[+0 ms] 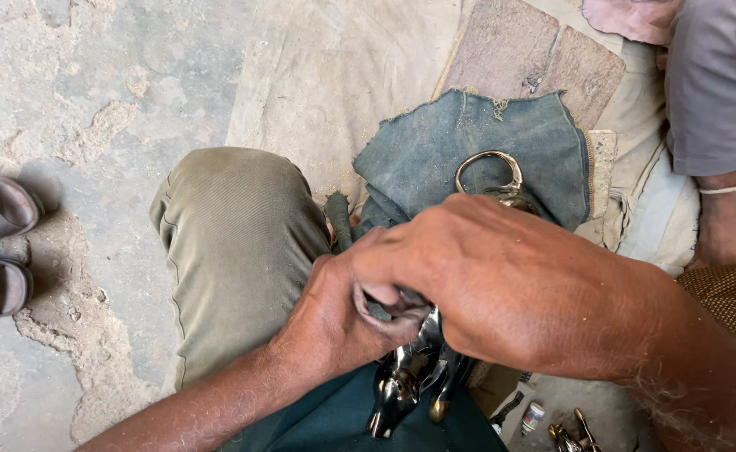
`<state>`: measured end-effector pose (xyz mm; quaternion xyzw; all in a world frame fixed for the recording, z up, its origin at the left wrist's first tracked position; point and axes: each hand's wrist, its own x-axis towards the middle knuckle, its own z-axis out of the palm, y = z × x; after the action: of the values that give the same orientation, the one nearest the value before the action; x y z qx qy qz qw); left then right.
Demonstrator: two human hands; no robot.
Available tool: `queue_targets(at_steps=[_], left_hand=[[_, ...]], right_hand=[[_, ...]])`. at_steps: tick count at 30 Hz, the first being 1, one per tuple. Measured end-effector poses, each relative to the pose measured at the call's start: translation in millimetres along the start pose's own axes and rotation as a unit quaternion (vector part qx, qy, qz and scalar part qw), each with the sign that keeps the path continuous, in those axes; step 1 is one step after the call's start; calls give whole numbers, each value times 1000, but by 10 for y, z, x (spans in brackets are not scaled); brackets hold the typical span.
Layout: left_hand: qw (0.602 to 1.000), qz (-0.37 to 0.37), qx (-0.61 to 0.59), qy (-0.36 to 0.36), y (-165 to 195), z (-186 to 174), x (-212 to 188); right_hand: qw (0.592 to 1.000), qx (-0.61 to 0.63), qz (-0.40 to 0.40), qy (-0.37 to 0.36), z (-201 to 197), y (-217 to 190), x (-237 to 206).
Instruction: The person sits on the floor and uses a small metal file to rub and smooth the surface of a shiny metallic figurine. They rotate the object frequently to access different areas, focusing on the body and limbs of the figurine.
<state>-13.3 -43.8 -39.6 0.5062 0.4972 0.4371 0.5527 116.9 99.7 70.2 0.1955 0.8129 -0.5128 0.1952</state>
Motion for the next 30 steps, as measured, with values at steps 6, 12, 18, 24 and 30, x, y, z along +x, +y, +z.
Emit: queue_targets(at_steps=[6, 12, 18, 24, 30], left_hand=[[992, 41, 92, -72, 57, -44, 279], [944, 103, 161, -269, 150, -4, 826], [919, 145, 128, -342, 169, 105, 954], [926, 200, 255, -194, 356, 128, 240], [840, 172, 496, -138, 86, 674, -433]], right_hand=[[968, -32, 245, 35, 128, 229, -297], [894, 57, 152, 417, 805, 227, -733], [752, 145, 93, 636, 1706, 351, -870], [691, 178, 188, 674, 2298, 964, -1464], [651, 353, 107, 663, 2503, 1390, -1720]])
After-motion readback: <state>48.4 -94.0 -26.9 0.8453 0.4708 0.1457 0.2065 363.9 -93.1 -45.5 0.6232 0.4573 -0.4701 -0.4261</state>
